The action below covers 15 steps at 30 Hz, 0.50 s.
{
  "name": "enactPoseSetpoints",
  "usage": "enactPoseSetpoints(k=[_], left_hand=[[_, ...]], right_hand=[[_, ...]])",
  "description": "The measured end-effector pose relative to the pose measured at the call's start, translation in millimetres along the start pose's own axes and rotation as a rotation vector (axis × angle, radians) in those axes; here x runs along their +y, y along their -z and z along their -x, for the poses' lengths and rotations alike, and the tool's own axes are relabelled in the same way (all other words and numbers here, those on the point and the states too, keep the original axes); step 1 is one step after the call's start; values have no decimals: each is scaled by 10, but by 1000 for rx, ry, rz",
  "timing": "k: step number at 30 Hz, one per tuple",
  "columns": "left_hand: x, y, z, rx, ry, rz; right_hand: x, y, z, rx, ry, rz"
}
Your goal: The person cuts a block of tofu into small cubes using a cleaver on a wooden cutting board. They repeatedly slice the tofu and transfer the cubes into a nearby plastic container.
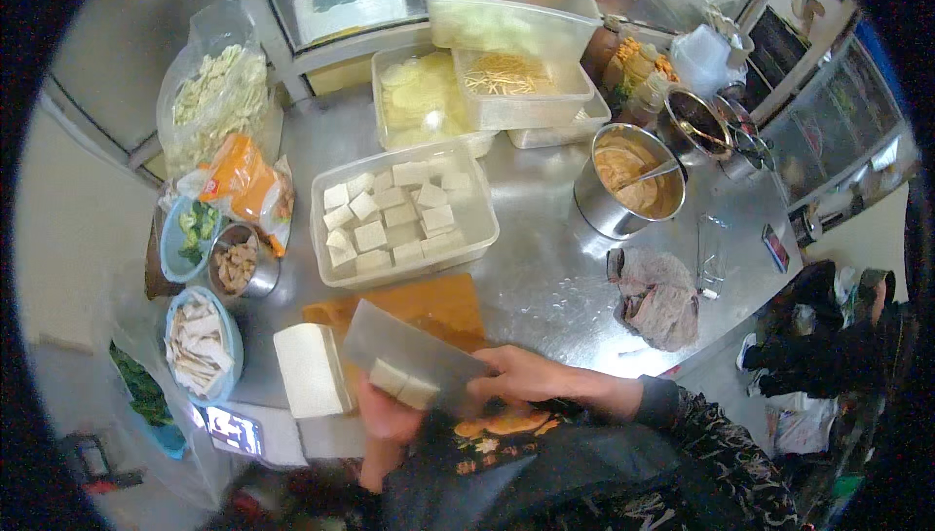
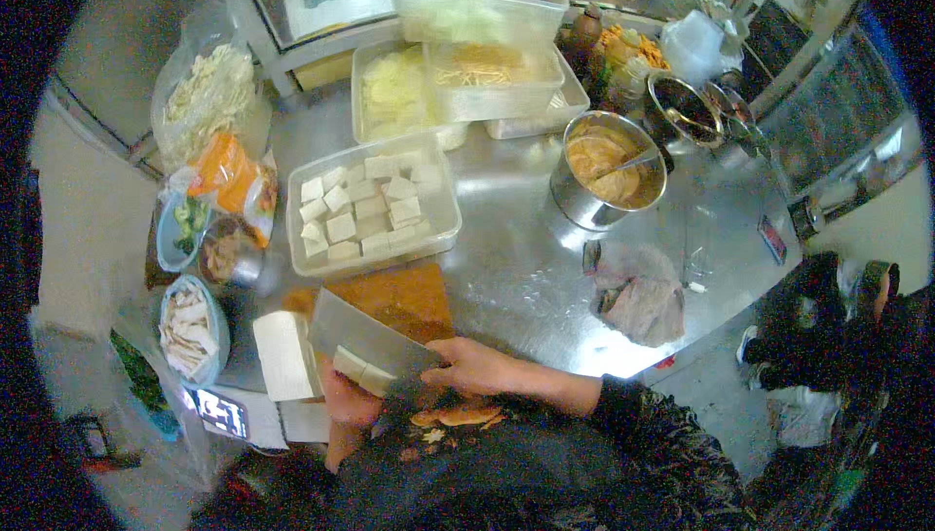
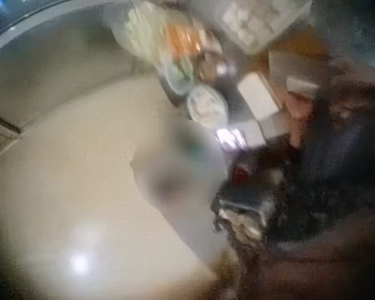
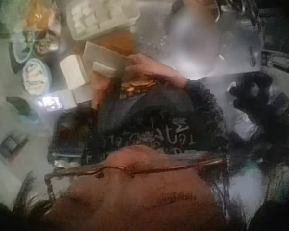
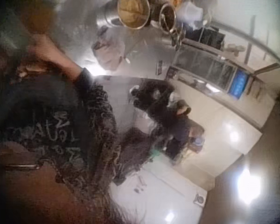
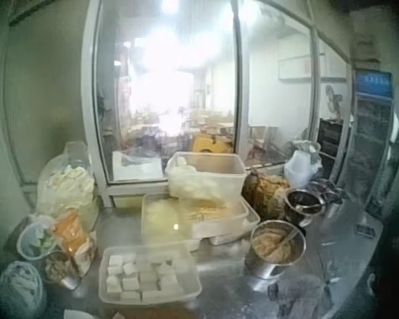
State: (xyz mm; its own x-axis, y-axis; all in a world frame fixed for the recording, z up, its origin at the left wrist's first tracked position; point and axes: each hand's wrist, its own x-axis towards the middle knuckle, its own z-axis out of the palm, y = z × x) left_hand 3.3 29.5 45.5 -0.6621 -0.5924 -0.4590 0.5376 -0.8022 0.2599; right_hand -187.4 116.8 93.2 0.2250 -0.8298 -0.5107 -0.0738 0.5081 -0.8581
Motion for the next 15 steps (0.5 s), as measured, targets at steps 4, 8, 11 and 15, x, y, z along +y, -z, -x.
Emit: enactPoseSetpoints(k=[4,8,11,15], left_hand=[[16,33,34,97,31,-86],[135,-233,39,71,145,-108],[385,-264,-131,19,143,-204],[678,-714,-562,31,101,-697]], right_hand=[[-68,83,104,103,31,-94],[38,252,238,141,12,-175],[105,400,404,186,-10,-190],[269,524,600,257,-24,-315]])
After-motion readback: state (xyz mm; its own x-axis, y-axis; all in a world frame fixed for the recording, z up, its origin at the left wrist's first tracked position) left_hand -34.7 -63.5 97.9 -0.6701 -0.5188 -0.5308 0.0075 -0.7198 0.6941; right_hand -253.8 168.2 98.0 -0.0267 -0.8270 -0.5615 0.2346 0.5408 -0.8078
